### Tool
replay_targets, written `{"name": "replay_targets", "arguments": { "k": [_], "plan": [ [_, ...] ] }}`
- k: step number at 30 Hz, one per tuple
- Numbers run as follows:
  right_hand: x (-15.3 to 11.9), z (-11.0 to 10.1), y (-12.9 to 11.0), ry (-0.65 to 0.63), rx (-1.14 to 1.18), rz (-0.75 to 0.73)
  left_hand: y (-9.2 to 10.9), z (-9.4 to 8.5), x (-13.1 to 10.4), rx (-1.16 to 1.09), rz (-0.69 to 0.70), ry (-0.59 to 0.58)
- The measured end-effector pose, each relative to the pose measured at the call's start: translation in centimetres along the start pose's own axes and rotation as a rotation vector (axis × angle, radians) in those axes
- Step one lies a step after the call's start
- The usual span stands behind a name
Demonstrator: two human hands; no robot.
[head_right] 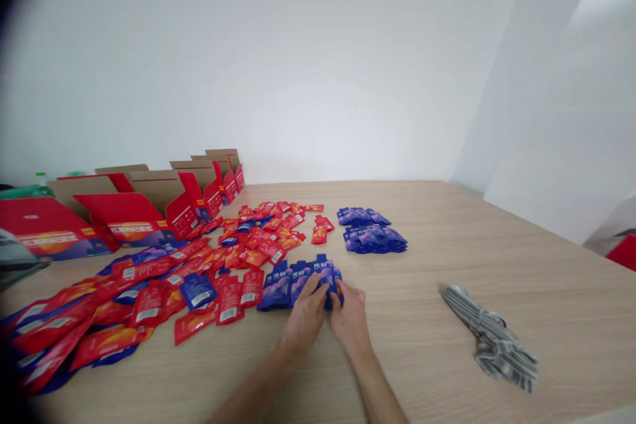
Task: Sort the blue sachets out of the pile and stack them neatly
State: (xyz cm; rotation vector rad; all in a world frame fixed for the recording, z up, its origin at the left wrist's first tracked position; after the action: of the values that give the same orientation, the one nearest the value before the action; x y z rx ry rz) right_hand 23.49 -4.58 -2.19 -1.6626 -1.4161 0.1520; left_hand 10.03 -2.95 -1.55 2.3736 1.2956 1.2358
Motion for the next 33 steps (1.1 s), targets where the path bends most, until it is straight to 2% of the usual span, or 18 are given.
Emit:
{"name": "replay_targets", "arguments": {
  "k": [6, 13, 16, 19, 24, 30, 33],
  "plan": [
    [-0.4, 0.4, 0.5, 0.037, -0.087, -0.113, 0.2, 0.0, -0.1, 0.063, 0.033, -0.065],
    [-1.0, 0.7, 1.2, 0.059, -0.202, -0.087, 0.2, -0.4, -0.3, 0.162, -0.009, -0.063],
    [-1.0, 0.8, 1.7, 0.087, -0.195, -0.126, 0.0, -0.4, -0.6, 0.210, -0.046, -0.070],
    [-1.0, 1.2, 2.3, 0.054, -0.124, -0.174, -0.2, -0.5, -0.7, 0.271, -0.104, -0.066],
    [-1.0, 2.0, 3.5, -0.042, -0.028, -0.126, -0.5, -0.6, -0.9, 0.294, -0.121, -0.078],
    [-0.9, 2.1, 3.9, -0.069, -0.024, -0.145, -0.3, -0.4, -0.9, 0.271, -0.124, -0.086],
    [-0.9, 1.8, 3.6, -0.051, -0.054, -0.128, 0.0, -0.8, -0.9, 0.283, -0.138, -0.067]
  ]
}}
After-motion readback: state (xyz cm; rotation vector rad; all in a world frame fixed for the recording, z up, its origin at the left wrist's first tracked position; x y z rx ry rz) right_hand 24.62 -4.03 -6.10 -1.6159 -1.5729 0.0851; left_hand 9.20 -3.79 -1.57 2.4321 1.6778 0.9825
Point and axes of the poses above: each hand's wrist, its own x-axis towards the middle knuckle, its own z-axis out of the palm, y = z × x, the point moved 1 cm from there along x, towards the middle knuckle, and after that the axes turned 7 degrees about y, right-handed, at the moved point
